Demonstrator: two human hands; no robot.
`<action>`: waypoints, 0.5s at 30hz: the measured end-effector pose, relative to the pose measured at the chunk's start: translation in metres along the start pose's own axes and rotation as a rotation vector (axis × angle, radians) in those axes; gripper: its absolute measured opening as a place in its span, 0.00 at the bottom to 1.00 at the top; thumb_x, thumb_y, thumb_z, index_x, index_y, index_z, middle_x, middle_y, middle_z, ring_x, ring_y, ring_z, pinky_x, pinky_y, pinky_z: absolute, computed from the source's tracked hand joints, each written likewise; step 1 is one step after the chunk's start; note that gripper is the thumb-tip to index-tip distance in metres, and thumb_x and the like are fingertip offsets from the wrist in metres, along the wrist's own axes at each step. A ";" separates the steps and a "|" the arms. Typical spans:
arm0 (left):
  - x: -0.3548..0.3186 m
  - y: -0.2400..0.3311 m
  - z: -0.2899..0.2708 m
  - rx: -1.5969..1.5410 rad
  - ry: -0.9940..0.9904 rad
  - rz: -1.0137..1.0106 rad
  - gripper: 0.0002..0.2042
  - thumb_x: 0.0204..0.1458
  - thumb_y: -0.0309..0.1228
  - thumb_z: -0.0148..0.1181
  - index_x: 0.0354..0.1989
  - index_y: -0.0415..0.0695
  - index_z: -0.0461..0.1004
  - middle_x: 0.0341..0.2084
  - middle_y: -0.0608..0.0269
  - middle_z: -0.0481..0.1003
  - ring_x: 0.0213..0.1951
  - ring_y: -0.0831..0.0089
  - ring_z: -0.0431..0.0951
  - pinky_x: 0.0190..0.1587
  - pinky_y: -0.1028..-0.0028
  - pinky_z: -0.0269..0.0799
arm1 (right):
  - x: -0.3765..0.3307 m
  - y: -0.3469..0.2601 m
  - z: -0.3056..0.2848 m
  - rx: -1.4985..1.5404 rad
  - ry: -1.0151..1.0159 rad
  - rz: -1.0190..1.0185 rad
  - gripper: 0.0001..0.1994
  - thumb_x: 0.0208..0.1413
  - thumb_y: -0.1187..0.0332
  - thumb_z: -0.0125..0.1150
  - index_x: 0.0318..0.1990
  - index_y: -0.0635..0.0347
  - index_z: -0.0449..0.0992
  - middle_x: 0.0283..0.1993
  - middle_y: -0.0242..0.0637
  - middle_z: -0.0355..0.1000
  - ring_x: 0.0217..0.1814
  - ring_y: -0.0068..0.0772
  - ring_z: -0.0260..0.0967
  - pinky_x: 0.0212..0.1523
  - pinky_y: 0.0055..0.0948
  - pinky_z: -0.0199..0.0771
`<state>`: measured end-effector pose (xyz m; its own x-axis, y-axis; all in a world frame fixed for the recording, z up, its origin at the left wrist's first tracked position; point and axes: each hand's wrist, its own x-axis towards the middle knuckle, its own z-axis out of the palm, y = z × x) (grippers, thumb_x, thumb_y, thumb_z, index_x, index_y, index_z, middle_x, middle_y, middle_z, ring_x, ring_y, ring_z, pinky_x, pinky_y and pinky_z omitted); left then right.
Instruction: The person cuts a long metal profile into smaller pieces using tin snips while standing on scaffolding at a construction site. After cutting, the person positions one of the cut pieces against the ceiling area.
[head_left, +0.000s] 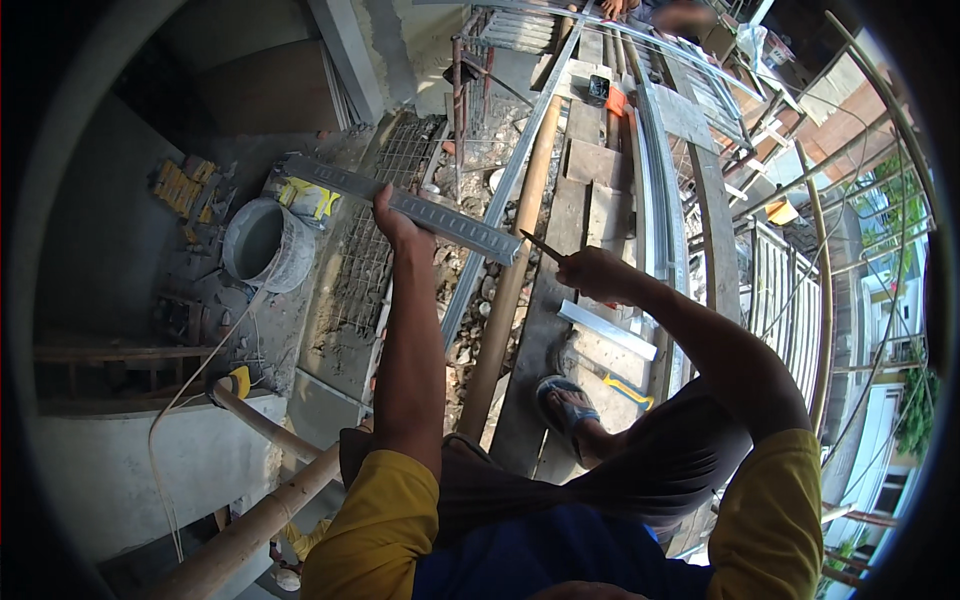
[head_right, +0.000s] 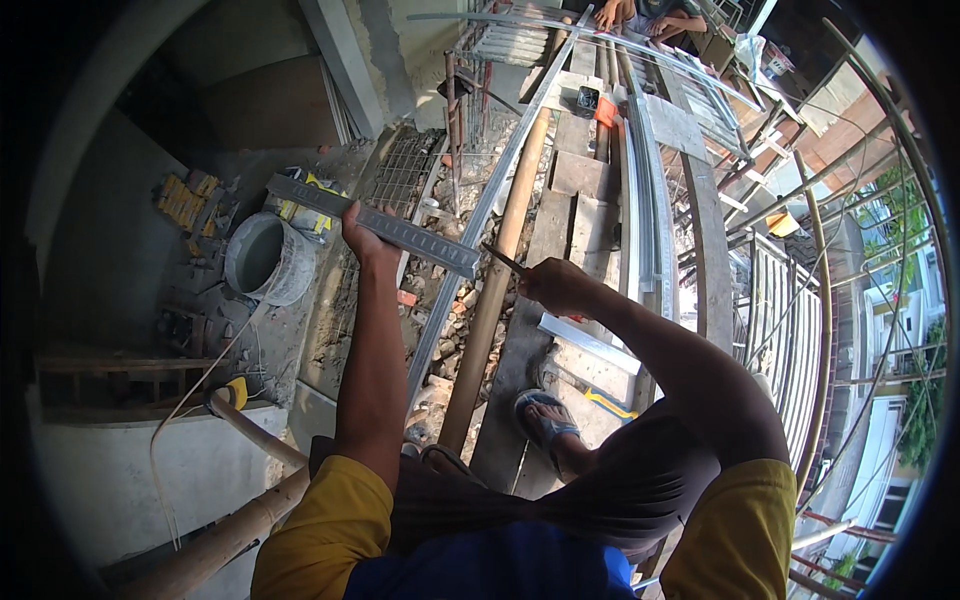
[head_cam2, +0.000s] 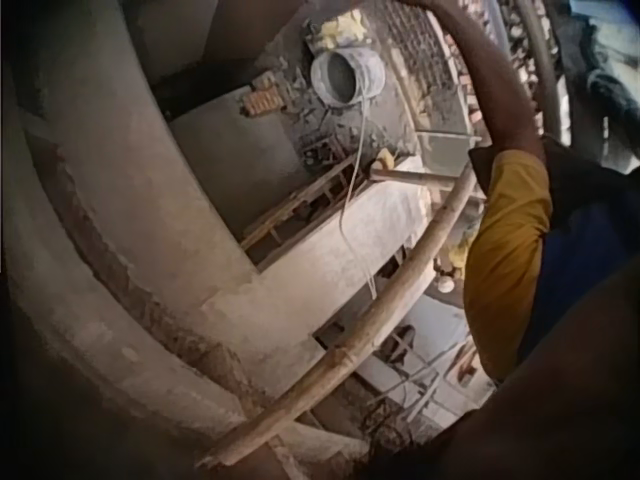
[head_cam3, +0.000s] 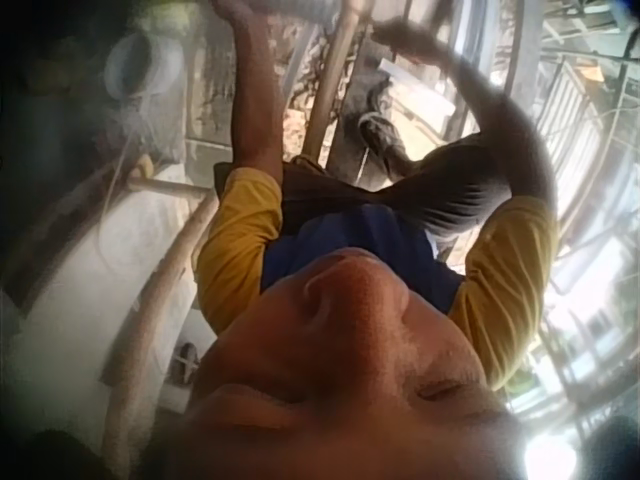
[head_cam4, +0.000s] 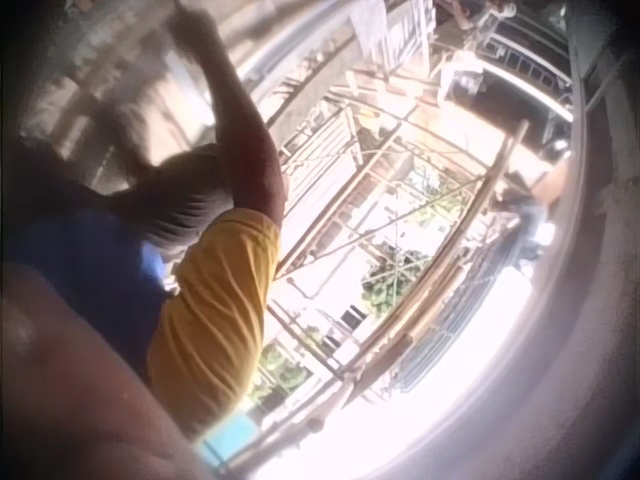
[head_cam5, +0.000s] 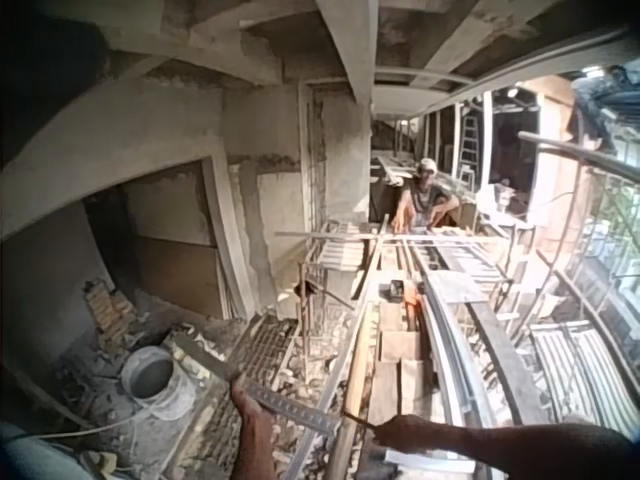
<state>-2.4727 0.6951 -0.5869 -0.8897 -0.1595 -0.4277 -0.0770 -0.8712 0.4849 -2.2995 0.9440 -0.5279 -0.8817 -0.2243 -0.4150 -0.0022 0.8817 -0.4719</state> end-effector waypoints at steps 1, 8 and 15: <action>-0.001 0.000 0.001 0.003 -0.017 -0.005 0.15 0.51 0.41 0.56 0.38 0.45 0.63 0.31 0.63 0.63 0.33 0.68 0.67 0.40 0.66 0.70 | -0.002 0.006 0.003 0.143 -0.014 0.052 0.13 0.61 0.62 0.55 0.33 0.64 0.74 0.25 0.38 0.72 0.27 0.27 0.75 0.27 0.31 0.75; 0.017 0.002 -0.011 0.031 -0.075 0.008 0.15 0.48 0.44 0.56 0.33 0.48 0.63 0.26 0.64 0.63 0.29 0.67 0.67 0.34 0.64 0.69 | -0.008 0.012 0.000 0.521 -0.155 0.111 0.11 0.61 0.66 0.57 0.44 0.64 0.73 0.29 0.36 0.74 0.34 0.27 0.78 0.23 0.29 0.74; 0.017 0.005 -0.015 0.081 -0.060 -0.030 0.15 0.48 0.45 0.56 0.35 0.48 0.64 0.28 0.64 0.64 0.30 0.67 0.68 0.33 0.62 0.69 | -0.012 0.042 -0.024 0.115 -0.183 0.174 0.15 0.58 0.64 0.60 0.50 0.60 0.75 0.35 0.41 0.77 0.35 0.31 0.77 0.34 0.34 0.74</action>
<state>-2.4813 0.6812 -0.6032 -0.9118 -0.1038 -0.3972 -0.1375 -0.8343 0.5338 -2.3003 0.9940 -0.5242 -0.7643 -0.1540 -0.6262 0.2045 0.8631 -0.4618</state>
